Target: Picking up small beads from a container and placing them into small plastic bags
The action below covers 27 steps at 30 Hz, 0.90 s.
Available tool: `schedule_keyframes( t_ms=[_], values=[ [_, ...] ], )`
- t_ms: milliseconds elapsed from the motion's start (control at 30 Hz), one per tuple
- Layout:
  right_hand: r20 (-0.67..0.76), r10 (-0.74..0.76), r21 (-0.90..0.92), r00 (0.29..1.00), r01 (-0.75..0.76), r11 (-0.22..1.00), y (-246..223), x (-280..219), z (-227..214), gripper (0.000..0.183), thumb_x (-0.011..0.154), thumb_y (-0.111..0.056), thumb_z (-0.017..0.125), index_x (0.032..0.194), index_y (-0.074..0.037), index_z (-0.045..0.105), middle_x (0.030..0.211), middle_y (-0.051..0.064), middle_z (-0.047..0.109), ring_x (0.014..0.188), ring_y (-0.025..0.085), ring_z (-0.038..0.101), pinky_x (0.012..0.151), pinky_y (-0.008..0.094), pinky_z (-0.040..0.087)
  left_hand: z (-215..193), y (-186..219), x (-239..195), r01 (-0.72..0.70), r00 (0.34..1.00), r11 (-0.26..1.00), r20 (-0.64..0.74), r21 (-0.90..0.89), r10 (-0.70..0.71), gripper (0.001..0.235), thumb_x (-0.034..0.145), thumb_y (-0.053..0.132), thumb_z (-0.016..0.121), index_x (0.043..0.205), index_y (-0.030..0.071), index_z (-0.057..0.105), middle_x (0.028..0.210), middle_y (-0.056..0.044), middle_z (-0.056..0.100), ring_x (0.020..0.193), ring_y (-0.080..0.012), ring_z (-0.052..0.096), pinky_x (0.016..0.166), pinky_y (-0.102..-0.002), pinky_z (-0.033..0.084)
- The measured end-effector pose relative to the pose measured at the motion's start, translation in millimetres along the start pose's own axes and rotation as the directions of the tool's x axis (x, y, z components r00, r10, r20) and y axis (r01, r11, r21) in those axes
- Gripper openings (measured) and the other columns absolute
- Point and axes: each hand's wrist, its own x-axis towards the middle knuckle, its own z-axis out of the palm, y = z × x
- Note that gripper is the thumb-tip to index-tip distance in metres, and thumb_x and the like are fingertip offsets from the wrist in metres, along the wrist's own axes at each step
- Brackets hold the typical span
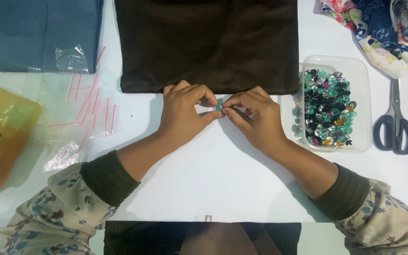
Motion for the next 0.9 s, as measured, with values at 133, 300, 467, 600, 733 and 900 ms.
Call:
schedule_keyframes(
  t_ms=[133,300,467,600,733,900],
  values=[
    [0.034,-0.004,-0.005,0.999,0.004,1.000,-1.9,0.8,-0.8,0.006,0.090,-0.003,0.079,0.094,-0.006,0.077,0.088,0.012,0.075,0.082,0.028,0.064,0.062,0.032,0.055,-0.9,1.5,0.9,0.005,1.000,1.000,0.013,-0.019,-0.005,0.032,0.067,0.017,0.093,0.089,0.021,0.070,0.078,0.006,0.071,0.079,-0.0181,0.062,0.089,-0.041,0.037],
    [0.025,-0.008,0.004,1.000,0.008,1.000,2.0,-0.3,-0.7,0.012,0.089,0.002,0.078,0.097,-0.006,0.078,0.090,0.011,0.074,0.084,0.025,0.065,0.061,0.029,0.055,-4.4,5.8,0.6,-0.015,0.999,1.000,0.038,0.000,0.015,0.034,0.072,0.012,0.089,0.100,0.020,0.071,0.086,0.004,0.072,0.087,-0.0198,0.063,0.090,-0.042,0.038],
    [0.025,-0.004,-0.003,1.000,0.004,1.000,-2.5,1.2,0.0,0.016,0.088,0.004,0.078,0.099,-0.006,0.078,0.090,0.012,0.074,0.083,0.026,0.065,0.061,0.029,0.055,-1.9,4.5,1.0,-0.058,0.998,0.998,0.037,0.039,0.057,0.035,0.072,0.011,0.088,0.101,0.019,0.071,0.087,0.002,0.074,0.088,-0.0206,0.064,0.091,-0.042,0.037],
    [-0.007,-0.052,-0.023,0.999,0.052,0.998,-3.9,0.2,1.7,0.018,0.088,0.005,0.077,0.101,-0.006,0.078,0.091,0.011,0.075,0.082,0.026,0.066,0.061,0.030,0.055,1.7,-0.6,0.0,-0.116,0.993,0.989,0.022,0.088,0.114,0.044,0.069,0.014,0.089,0.108,0.021,0.068,0.093,0.003,0.074,0.093,-0.0213,0.063,0.092,-0.043,0.038],
    [-0.033,-0.155,-0.128,0.987,0.150,0.980,-4.0,-0.6,-0.5,0.021,0.088,0.001,0.078,0.106,-0.010,0.078,0.097,0.009,0.073,0.088,0.029,0.065,0.071,0.036,0.057,1.1,14.1,5.0,-0.167,0.986,0.983,-0.009,0.079,0.168,0.047,0.069,0.019,0.087,0.111,0.021,0.067,0.100,0.004,0.070,0.094,-0.0213,0.061,0.090,-0.043,0.039],
    [-0.070,-0.436,-0.304,0.897,0.397,0.866,-33.5,9.6,-27.0,0.024,0.085,0.011,0.077,0.103,-0.004,0.077,0.097,0.011,0.069,0.083,0.033,0.065,0.073,0.041,0.054,7.3,41.9,19.6,-0.286,0.953,0.958,-0.116,-0.032,0.281,0.043,0.075,0.009,0.070,0.116,0.018,0.062,0.106,0.002,0.063,0.091,-0.0230,0.059,0.084,-0.040,0.040]
  ],
)
